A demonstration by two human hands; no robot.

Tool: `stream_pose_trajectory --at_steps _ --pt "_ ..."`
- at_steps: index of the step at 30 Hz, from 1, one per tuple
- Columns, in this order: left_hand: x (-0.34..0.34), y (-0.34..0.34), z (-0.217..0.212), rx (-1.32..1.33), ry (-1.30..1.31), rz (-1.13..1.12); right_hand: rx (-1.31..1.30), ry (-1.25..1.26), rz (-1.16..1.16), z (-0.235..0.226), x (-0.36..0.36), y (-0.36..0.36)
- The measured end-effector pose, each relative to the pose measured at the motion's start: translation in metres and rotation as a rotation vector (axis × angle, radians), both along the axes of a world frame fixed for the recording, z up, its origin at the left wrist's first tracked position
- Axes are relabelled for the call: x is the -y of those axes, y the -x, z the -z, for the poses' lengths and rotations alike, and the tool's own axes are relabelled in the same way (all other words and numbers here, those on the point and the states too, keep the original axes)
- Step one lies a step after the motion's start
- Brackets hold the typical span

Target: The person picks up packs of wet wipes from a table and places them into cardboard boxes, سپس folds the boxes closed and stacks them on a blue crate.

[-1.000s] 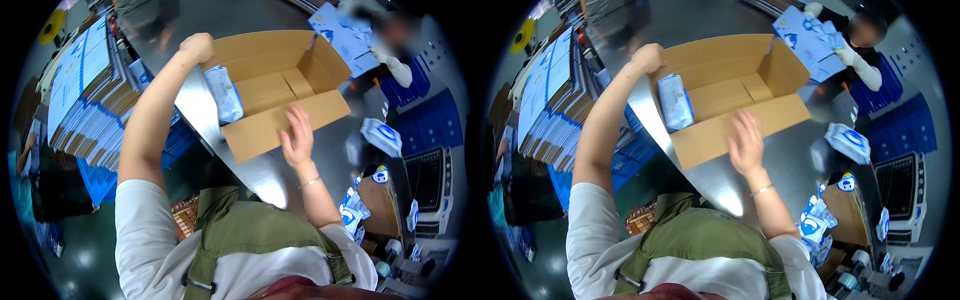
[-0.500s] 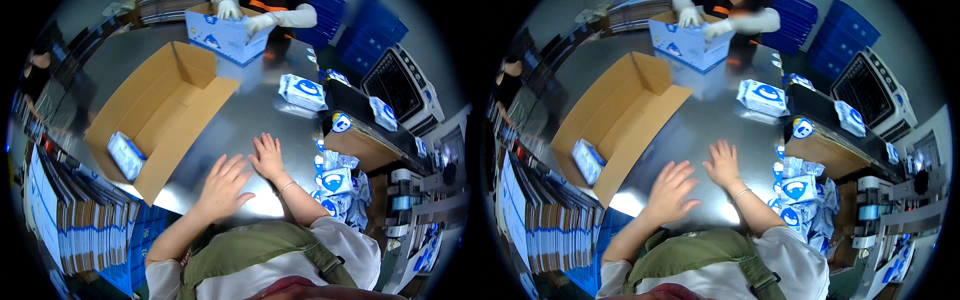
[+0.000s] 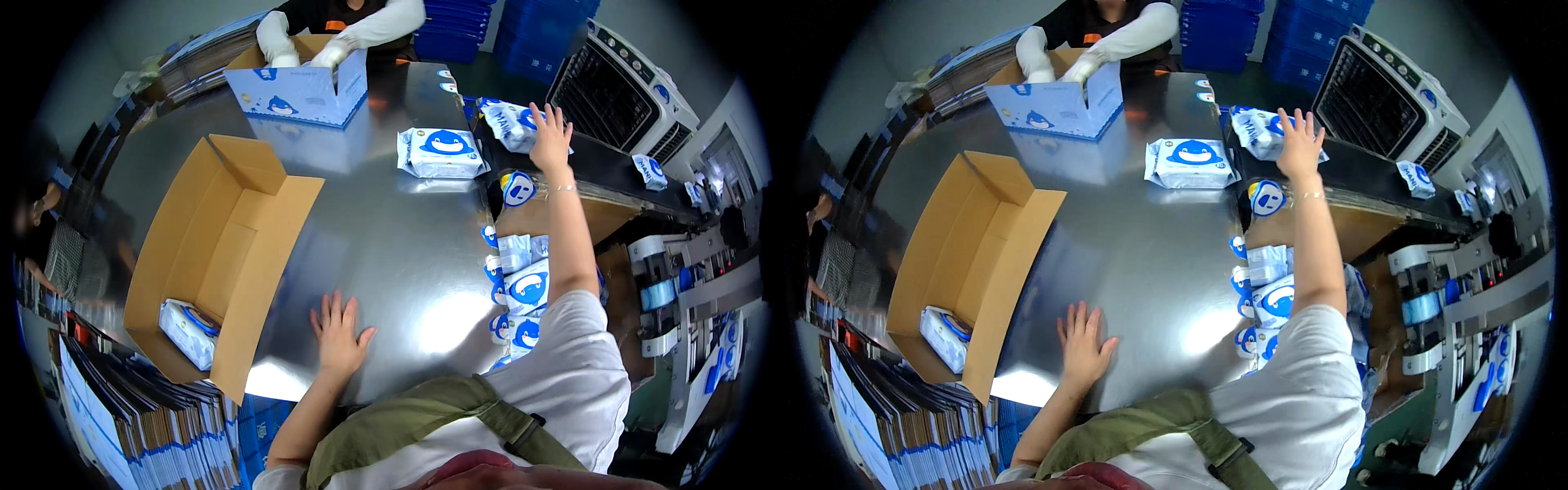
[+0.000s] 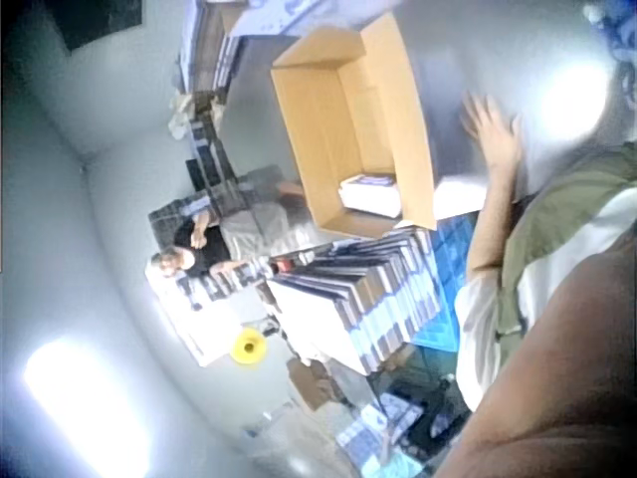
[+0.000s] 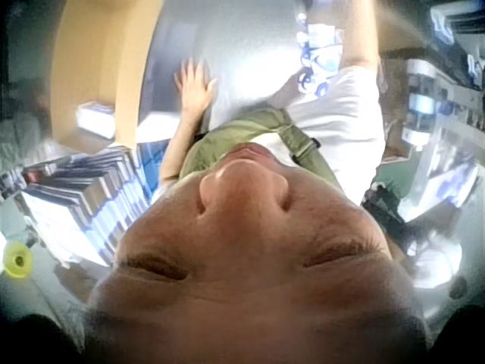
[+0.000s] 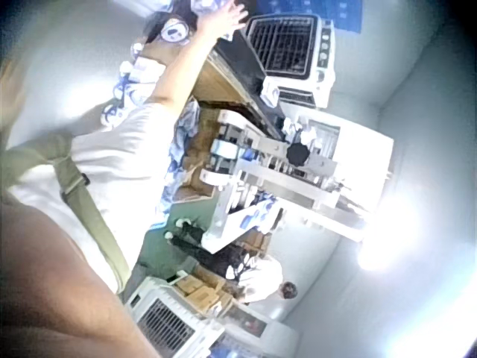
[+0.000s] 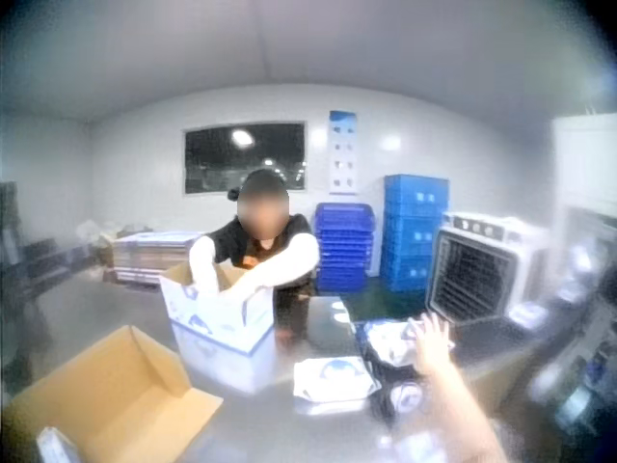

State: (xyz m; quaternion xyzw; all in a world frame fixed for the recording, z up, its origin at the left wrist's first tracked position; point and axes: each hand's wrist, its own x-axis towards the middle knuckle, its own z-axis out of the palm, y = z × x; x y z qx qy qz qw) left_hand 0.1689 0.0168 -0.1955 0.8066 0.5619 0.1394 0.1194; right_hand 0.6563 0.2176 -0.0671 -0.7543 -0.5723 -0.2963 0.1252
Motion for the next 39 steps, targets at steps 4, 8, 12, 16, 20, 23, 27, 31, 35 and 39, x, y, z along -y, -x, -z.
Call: stream_pose_trajectory --at_steps 4,8,12,16,20,23,27,31,35,39 --pt "0.001 0.001 0.002 -0.004 0.032 -0.026 -0.215 0.436 -0.077 -0.023 -0.054 0.025" --pt "-0.002 0.001 0.006 0.014 0.000 -0.011 -0.242 0.413 -0.181 -0.008 -0.102 0.078" --pt "0.000 0.002 0.004 0.030 -0.025 -0.014 -0.598 0.399 -0.295 0.004 -0.107 0.116" --pt "-0.002 0.006 0.013 0.083 -0.041 -0.037 -0.619 0.466 -0.635 0.000 -0.058 0.155" --pt "0.012 0.006 0.017 0.507 -0.040 -0.267 -0.473 0.542 -0.882 -0.006 0.059 0.218" --pt "0.020 0.019 0.020 0.739 0.082 -0.291 -0.500 0.617 -0.981 -0.007 0.149 0.252" --pt "0.018 0.026 0.040 0.832 0.090 -0.209 -0.664 0.479 -1.018 0.016 0.189 0.287" --pt "0.013 0.007 0.009 0.599 -0.143 -0.455 -1.089 0.414 -0.887 0.053 0.146 0.263" --pt "0.001 0.003 0.018 0.351 -0.247 -0.446 -1.776 0.540 -0.623 0.086 0.075 0.229" --pt "-0.020 0.019 -0.014 0.289 -0.305 -0.234 -1.992 0.463 -0.562 0.125 0.045 0.227"
